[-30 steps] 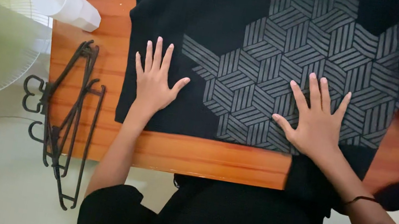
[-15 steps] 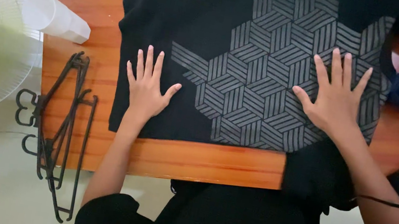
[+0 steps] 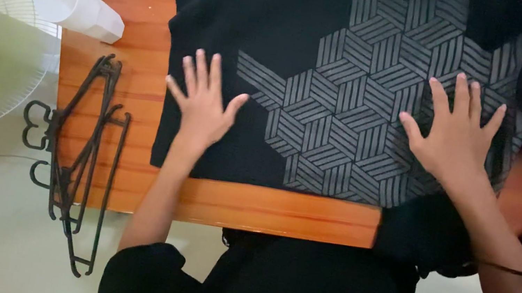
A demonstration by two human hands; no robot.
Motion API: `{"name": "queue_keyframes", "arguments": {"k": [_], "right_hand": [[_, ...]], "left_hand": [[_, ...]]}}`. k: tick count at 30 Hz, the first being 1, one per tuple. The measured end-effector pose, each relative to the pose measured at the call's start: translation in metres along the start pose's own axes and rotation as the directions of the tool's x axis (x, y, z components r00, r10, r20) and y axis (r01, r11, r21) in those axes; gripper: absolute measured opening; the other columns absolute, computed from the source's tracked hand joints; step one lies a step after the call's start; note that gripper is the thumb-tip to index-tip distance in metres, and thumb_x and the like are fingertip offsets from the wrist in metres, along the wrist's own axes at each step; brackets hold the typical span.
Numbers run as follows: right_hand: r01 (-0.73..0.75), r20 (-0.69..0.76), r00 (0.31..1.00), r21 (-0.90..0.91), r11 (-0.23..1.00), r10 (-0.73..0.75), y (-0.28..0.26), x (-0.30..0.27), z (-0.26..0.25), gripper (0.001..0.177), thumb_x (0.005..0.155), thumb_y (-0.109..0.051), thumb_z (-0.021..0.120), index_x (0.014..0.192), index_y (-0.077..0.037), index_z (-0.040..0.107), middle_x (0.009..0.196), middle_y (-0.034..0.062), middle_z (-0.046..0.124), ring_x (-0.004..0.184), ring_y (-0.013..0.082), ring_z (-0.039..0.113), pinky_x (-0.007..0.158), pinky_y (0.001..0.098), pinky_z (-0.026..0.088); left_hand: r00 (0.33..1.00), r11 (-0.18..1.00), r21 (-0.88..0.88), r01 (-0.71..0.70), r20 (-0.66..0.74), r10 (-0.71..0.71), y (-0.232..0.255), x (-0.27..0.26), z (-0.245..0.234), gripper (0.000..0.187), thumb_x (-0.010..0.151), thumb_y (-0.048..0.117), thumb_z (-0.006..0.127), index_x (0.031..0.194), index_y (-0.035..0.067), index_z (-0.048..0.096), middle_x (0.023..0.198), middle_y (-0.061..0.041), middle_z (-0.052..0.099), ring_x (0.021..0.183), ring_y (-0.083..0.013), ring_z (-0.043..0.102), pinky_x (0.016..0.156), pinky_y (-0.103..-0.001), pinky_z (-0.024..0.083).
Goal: The recorder is putting a polo shirt on a hanger and preparing another shirt on a table.
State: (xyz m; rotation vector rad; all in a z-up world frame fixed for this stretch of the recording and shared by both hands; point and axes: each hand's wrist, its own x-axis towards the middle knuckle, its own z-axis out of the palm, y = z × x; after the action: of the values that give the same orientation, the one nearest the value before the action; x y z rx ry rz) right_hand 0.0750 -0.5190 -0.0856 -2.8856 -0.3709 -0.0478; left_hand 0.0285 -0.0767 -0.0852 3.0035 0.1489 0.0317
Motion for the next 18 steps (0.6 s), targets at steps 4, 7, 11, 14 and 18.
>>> {"name": "queue_keyframes", "arguments": {"k": [4, 7, 11, 14, 18], "right_hand": [[0.023, -0.045, 0.999, -0.02, 1.0, -0.023, -0.026, 0.042, -0.014, 0.064, 0.11, -0.045, 0.062, 0.159, -0.006, 0.048, 0.158, 0.0218, 0.047, 0.153, 0.0415, 0.037, 0.122, 0.0741, 0.013], [0.209, -0.104, 0.976, 0.175, 0.962, -0.193, -0.045, 0.083, -0.004, 0.051, 0.113, -0.035, 0.061, 0.156, -0.009, 0.05, 0.157, 0.0181, 0.049, 0.15, 0.0369, 0.042, 0.127, 0.0628, 0.025], [0.357, -0.208, 0.929, 0.303, 0.884, -0.305, -0.047, 0.112, 0.047, 0.047, 0.115, -0.03, 0.06, 0.156, -0.008, 0.051, 0.164, 0.0199, 0.043, 0.157, 0.0396, 0.033, 0.127, 0.0624, 0.016], [0.374, -0.166, 0.925, 0.252, 0.893, -0.341, -0.054, 0.112, 0.051, 0.048, 0.114, -0.032, 0.061, 0.155, -0.008, 0.052, 0.165, 0.0205, 0.04, 0.157, 0.0407, 0.029, 0.125, 0.0652, 0.011], [0.36, -0.088, 0.933, 0.211, 0.909, -0.349, -0.051, 0.11, 0.049, 0.049, 0.115, -0.035, 0.059, 0.156, -0.009, 0.051, 0.169, 0.0204, 0.036, 0.16, 0.0408, 0.025, 0.126, 0.0678, 0.009]], "left_hand": [[0.986, 0.986, -0.015, -0.165, 0.011, 0.165, 0.086, 0.008, -0.004, 0.093, 0.101, 0.07, 0.048, 0.164, 0.007, 0.021, 0.173, -0.018, 0.009, 0.16, -0.0398, 0.005, 0.121, -0.072, 0.001], [0.917, 0.909, -0.141, -0.394, 0.012, 0.399, 0.14, 0.005, 0.018, 0.093, 0.101, 0.069, 0.044, 0.166, 0.007, 0.02, 0.173, -0.016, 0.009, 0.161, -0.0345, 0.004, 0.122, -0.072, 0.0], [0.87, 0.862, -0.125, -0.492, -0.017, 0.494, 0.153, -0.001, 0.045, 0.088, 0.103, 0.068, 0.042, 0.166, 0.009, 0.024, 0.174, -0.011, 0.012, 0.162, -0.0297, 0.008, 0.126, -0.07, 0.004], [0.895, 0.887, -0.124, -0.444, -0.033, 0.444, 0.117, 0.008, 0.049, 0.087, 0.103, 0.068, 0.042, 0.166, 0.011, 0.025, 0.174, -0.01, 0.014, 0.162, -0.0297, 0.011, 0.127, -0.068, 0.007], [0.994, 0.994, -0.051, -0.1, 0.036, 0.102, 0.049, 0.022, 0.013, 0.083, 0.1, 0.071, 0.042, 0.165, 0.019, 0.029, 0.173, -0.005, 0.015, 0.161, -0.0299, 0.013, 0.124, -0.071, 0.006]]}}
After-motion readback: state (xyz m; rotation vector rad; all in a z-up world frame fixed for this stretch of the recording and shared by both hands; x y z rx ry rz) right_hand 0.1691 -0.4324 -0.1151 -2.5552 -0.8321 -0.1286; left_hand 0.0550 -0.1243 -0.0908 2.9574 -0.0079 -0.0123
